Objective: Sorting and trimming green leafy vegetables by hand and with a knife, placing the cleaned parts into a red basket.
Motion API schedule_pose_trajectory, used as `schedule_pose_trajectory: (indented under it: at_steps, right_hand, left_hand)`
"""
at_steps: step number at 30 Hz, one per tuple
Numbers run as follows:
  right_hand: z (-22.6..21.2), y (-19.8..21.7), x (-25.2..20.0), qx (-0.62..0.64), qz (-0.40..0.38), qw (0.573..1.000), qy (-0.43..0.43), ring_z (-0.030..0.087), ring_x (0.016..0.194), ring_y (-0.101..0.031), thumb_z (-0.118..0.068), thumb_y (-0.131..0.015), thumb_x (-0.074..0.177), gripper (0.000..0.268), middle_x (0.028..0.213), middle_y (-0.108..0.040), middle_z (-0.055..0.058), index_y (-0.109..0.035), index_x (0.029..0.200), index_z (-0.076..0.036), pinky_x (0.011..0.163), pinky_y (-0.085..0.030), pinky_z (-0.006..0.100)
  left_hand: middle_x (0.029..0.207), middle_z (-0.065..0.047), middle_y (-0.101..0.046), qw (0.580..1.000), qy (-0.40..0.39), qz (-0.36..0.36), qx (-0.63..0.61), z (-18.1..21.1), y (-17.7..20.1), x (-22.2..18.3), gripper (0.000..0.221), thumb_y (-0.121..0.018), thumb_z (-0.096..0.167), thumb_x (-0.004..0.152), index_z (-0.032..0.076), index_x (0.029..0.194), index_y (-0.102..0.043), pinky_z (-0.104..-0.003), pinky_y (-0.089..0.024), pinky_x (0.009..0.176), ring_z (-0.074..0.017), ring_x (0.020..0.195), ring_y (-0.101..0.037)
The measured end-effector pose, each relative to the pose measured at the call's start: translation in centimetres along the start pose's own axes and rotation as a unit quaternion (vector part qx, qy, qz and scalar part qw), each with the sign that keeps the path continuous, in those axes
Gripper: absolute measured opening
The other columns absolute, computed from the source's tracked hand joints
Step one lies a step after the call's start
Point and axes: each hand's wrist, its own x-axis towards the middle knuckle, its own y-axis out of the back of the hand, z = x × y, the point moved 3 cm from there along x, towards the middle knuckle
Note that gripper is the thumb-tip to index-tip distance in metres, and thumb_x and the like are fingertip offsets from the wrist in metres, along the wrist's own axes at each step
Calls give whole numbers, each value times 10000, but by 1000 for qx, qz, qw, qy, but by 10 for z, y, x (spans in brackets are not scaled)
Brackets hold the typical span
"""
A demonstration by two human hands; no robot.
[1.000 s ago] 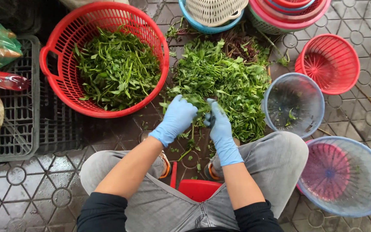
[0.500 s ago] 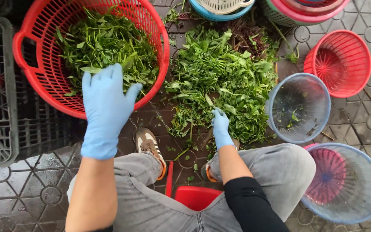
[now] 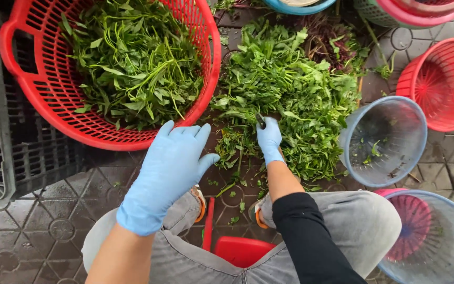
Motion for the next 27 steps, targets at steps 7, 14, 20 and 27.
schedule_pose_trajectory:
  at_steps: [7, 14, 20, 27]
  right_hand:
    - [-19, 83, -46, 298, -54, 952, 42, 114, 844, -682, -297, -863, 832, 337, 925, -763, 31, -757, 1127, -173, 780, -560, 330]
    - [-51, 181, -120, 435, -131, 888, 65, 34, 595, -546, -114, -858, 788, 217, 697, -646, -27, -760, 981, -90, 507, -421, 164]
    - [-68, 231, -163, 435, -106, 887, 115, 33, 739, -587, -164, -900, 796, 266, 808, -725, -10, -796, 1039, -133, 630, -498, 206]
    - [-86, 251, -217, 570, -146, 805, 77, 32, 437, -324, -802, -183, 960, 1007, 561, -378, -90, -466, 1498, 1, 456, -257, 192]
  left_hand:
    - [1169, -84, -741, 1000, -18, -2, 26, -3, -34, 19, 591, -600, 560, 947, 143, 1366, -614, -478, -377, 1093, -313, 1065, -730]
    - [1193, -70, -708, 978, -125, 155, 64, 49, -45, 52, 744, -853, 525, 704, 164, 1322, -649, -520, -388, 1059, -301, 1144, -656]
    - [1208, -67, -693, 977, -154, 105, 103, 87, -86, 68, 533, -774, 408, 882, 162, 1320, -597, -553, -213, 1235, -269, 1240, -614]
    - [995, -48, -746, 985, -83, 148, -9, 55, -140, 98, 245, -601, 395, 1010, 216, 1169, -655, -496, -339, 1183, -280, 1017, -731]
